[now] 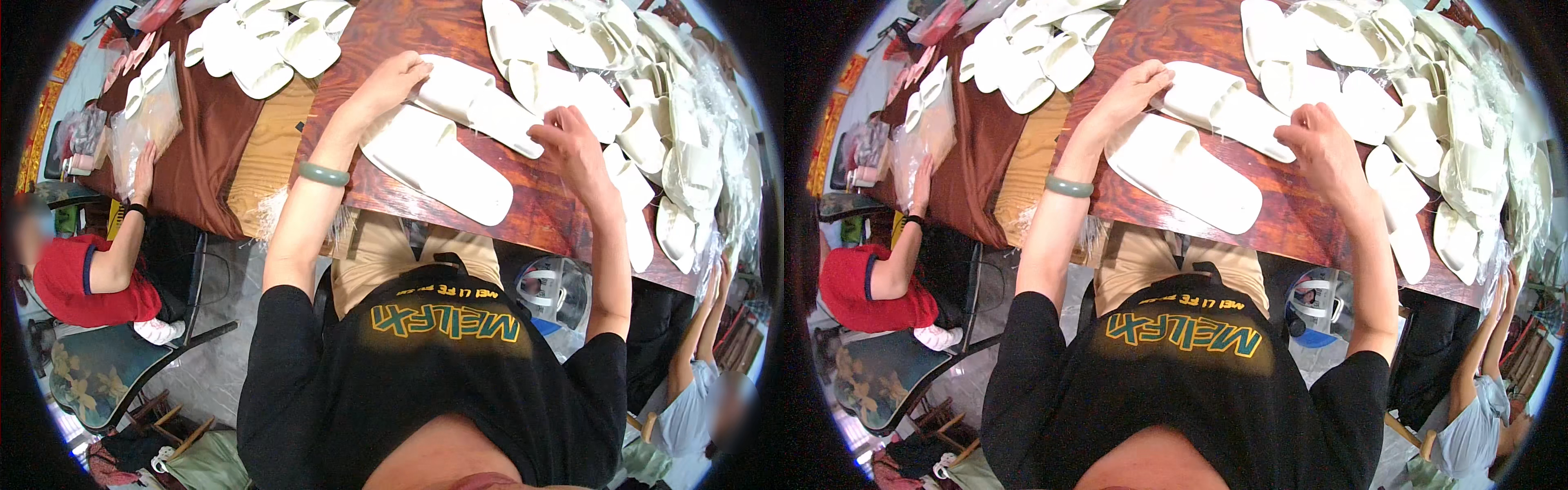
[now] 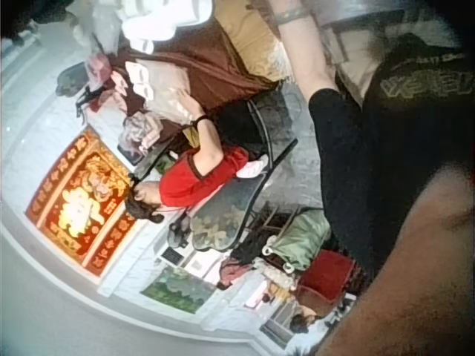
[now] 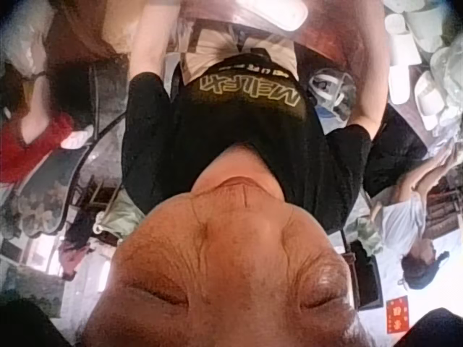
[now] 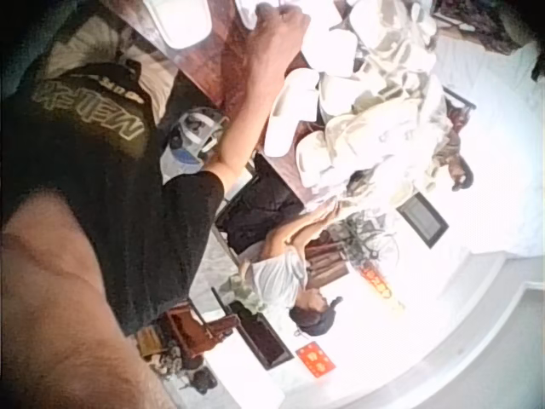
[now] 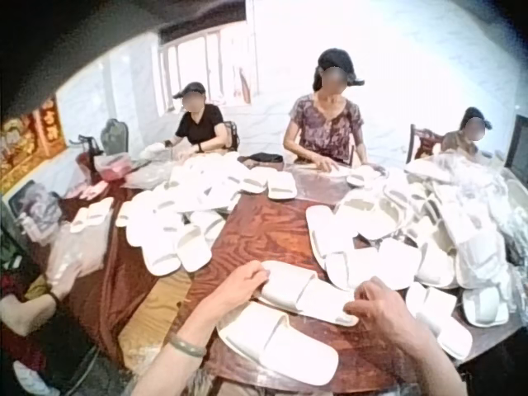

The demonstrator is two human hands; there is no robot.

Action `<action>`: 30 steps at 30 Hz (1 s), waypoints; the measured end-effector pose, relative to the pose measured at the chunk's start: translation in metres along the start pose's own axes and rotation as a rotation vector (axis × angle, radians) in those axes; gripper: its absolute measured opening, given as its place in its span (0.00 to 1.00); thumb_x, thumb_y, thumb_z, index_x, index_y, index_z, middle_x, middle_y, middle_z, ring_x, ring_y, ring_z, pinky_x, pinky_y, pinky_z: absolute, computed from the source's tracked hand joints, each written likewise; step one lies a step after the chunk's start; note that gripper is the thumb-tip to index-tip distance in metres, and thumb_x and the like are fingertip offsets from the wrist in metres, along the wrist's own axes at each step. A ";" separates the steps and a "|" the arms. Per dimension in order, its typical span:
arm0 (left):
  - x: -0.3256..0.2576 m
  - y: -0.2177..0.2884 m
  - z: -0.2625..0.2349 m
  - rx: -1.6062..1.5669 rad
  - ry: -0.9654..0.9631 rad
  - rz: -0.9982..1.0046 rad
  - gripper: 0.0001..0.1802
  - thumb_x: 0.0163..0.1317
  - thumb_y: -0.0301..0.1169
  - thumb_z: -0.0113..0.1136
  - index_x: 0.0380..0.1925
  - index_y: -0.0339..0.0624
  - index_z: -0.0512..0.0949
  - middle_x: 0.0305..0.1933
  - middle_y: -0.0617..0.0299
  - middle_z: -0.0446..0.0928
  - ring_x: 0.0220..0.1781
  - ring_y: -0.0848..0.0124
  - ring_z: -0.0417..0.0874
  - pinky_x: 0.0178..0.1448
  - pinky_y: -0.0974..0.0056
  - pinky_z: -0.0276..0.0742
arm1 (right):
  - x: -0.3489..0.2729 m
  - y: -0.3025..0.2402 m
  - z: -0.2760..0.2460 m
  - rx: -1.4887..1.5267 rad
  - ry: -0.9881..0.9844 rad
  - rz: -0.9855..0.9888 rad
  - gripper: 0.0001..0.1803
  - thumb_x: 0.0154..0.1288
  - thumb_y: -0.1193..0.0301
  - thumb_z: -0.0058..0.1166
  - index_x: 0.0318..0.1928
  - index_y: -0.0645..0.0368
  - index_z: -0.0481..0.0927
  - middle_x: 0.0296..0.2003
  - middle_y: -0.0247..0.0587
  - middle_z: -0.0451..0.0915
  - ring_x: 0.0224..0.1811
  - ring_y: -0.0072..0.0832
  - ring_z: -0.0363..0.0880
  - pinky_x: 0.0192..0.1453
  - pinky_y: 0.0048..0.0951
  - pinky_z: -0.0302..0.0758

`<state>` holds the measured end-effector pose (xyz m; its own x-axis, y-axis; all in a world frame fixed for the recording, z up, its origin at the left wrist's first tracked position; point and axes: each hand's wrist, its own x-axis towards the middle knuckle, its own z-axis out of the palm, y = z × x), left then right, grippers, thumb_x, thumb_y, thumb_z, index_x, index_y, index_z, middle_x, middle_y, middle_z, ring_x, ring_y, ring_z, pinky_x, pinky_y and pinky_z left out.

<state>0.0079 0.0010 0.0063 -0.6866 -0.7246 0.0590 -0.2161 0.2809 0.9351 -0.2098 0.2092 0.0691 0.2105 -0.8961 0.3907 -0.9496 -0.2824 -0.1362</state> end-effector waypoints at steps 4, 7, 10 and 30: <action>-0.004 -0.005 -0.008 -0.040 -0.001 0.010 0.15 0.66 0.40 0.51 0.30 0.40 0.71 0.28 0.69 0.69 0.30 0.80 0.69 0.34 0.72 0.69 | -0.017 -0.028 -0.007 -0.188 0.000 -0.060 0.19 0.46 0.78 0.54 0.44 0.58 0.76 0.35 0.40 0.75 0.33 0.33 0.78 0.31 0.31 0.76; -0.002 -0.004 -0.005 -0.085 0.008 -0.030 0.14 0.66 0.40 0.52 0.29 0.40 0.71 0.27 0.70 0.69 0.29 0.81 0.69 0.33 0.73 0.69 | -0.023 -0.045 -0.006 -0.215 0.099 -0.185 0.22 0.46 0.76 0.55 0.46 0.62 0.76 0.37 0.40 0.76 0.33 0.30 0.79 0.33 0.28 0.77; -0.005 0.001 -0.005 -0.073 0.025 -0.031 0.14 0.66 0.39 0.52 0.29 0.40 0.71 0.28 0.69 0.71 0.30 0.80 0.70 0.34 0.73 0.69 | -0.028 -0.039 0.006 -0.212 0.123 -0.258 0.22 0.45 0.77 0.55 0.47 0.62 0.76 0.40 0.42 0.77 0.33 0.30 0.79 0.35 0.27 0.77; -0.006 -0.004 -0.012 -0.085 0.066 0.007 0.12 0.65 0.33 0.51 0.40 0.34 0.74 0.30 0.65 0.74 0.28 0.78 0.74 0.33 0.72 0.71 | 0.050 0.005 0.094 0.246 0.205 -0.040 0.15 0.50 0.80 0.58 0.41 0.55 0.80 0.31 0.41 0.82 0.28 0.36 0.81 0.29 0.30 0.78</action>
<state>0.0211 -0.0032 0.0062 -0.6401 -0.7634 0.0859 -0.1502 0.2340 0.9606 -0.1820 0.1306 0.0024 0.1712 -0.8022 0.5720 -0.8516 -0.4124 -0.3234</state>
